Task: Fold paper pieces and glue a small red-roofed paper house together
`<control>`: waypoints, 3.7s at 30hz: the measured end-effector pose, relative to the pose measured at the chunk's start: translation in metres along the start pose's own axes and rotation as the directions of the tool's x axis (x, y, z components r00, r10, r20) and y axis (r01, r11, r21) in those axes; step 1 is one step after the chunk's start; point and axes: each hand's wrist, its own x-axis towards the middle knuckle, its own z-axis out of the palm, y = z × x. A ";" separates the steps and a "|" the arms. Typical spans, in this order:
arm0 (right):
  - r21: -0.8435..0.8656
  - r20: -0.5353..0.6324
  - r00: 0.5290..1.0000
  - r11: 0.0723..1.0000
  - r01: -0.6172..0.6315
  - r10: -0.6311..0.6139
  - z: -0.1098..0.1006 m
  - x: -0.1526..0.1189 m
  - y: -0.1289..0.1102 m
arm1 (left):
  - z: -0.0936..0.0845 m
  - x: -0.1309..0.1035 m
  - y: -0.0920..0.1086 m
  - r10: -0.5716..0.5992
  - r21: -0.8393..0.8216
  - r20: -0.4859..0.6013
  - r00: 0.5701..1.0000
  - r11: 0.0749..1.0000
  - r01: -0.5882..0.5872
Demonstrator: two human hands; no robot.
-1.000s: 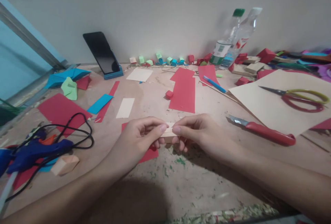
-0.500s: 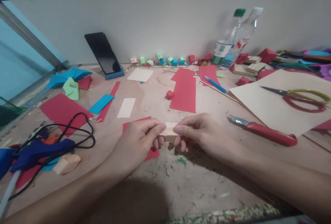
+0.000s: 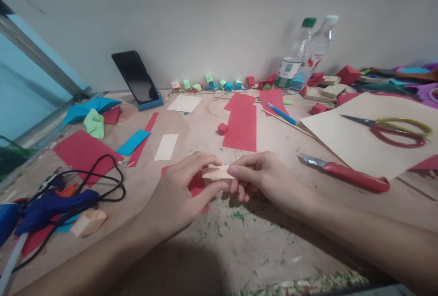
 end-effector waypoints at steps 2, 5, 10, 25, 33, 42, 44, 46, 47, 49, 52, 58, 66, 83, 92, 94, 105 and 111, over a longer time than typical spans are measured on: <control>0.022 0.006 1.000 1.000 0.000 0.000 -0.001 0.000 0.000 | -0.001 -0.002 -0.001 0.197 0.077 -0.017 0.980 0.978 -0.195; 0.039 0.012 1.000 0.999 -0.008 0.008 -0.003 0.001 0.001 | -0.003 -0.003 -0.003 0.311 0.141 -0.019 0.950 0.942 -0.305; 0.017 0.013 1.000 1.000 -0.010 0.010 -0.002 0.001 0.000 | -0.003 -0.003 -0.005 0.362 0.198 -0.037 0.932 0.916 -0.348; -0.466 0.066 0.936 0.818 0.337 -0.347 -0.002 -0.006 0.000 | -0.005 0.001 0.002 -0.058 -0.078 0.003 0.998 0.995 0.058; -0.606 0.008 0.921 0.731 0.315 -0.391 -0.005 -0.009 -0.009 | -0.009 0.002 0.004 -0.155 -0.058 0.097 0.983 0.985 0.161; -0.625 0.154 0.925 0.691 0.363 -0.347 -0.003 -0.010 -0.007 | -0.002 -0.002 0.000 0.119 0.099 0.126 0.985 0.986 -0.132; -0.641 0.180 0.921 0.669 0.376 -0.346 -0.002 -0.011 -0.004 | -0.001 -0.005 0.000 0.111 0.060 0.164 0.980 0.991 -0.122; -0.646 0.189 0.919 0.661 0.383 -0.347 -0.003 -0.011 -0.002 | -0.002 -0.006 -0.001 0.096 0.016 0.176 0.980 0.995 -0.100; -0.644 0.189 0.917 0.661 0.385 -0.350 -0.003 -0.011 -0.002 | -0.003 -0.006 -0.002 0.103 0.014 0.167 0.981 0.994 -0.107; -0.650 0.179 0.919 0.659 0.379 -0.351 -0.006 -0.010 -0.003 | -0.005 -0.004 -0.004 0.135 0.038 0.131 0.982 0.989 -0.141; -0.679 0.116 0.933 0.659 0.324 -0.340 -0.009 -0.008 -0.007 | -0.007 0.002 -0.007 0.081 0.052 0.074 0.994 0.995 -0.085; -0.661 0.020 0.954 0.712 0.237 -0.299 -0.011 -0.003 -0.010 | -0.006 0.010 -0.001 -0.179 -0.105 0.119 0.977 0.976 0.192; -0.612 0.016 0.949 0.747 0.259 -0.315 -0.006 -0.003 -0.006 | -0.002 0.010 0.003 -0.251 -0.212 0.098 0.963 0.940 0.266; -0.562 0.089 0.959 0.781 0.272 -0.270 -0.001 -0.009 -0.010 | 0.005 0.007 0.006 -0.356 -0.408 0.106 0.929 0.836 0.367; -0.598 0.116 0.944 0.737 0.316 -0.310 0.000 -0.012 -0.008 | 0.004 0.005 0.008 -0.334 -0.551 0.214 0.918 0.735 0.396; -0.594 0.135 0.936 0.730 0.340 -0.325 0.000 -0.012 -0.007 | 0.003 0.005 0.008 -0.331 -0.536 0.216 0.919 0.746 0.395; -0.654 0.355 0.724 0.397 0.644 -0.591 -0.004 -0.017 0.001 | -0.003 0.006 0.007 -0.318 -0.645 0.262 0.911 0.644 0.411; -0.666 0.371 0.627 0.274 0.694 -0.685 -0.006 -0.015 0.007 | 0.001 0.001 0.007 -0.246 -0.521 0.016 0.969 0.825 0.218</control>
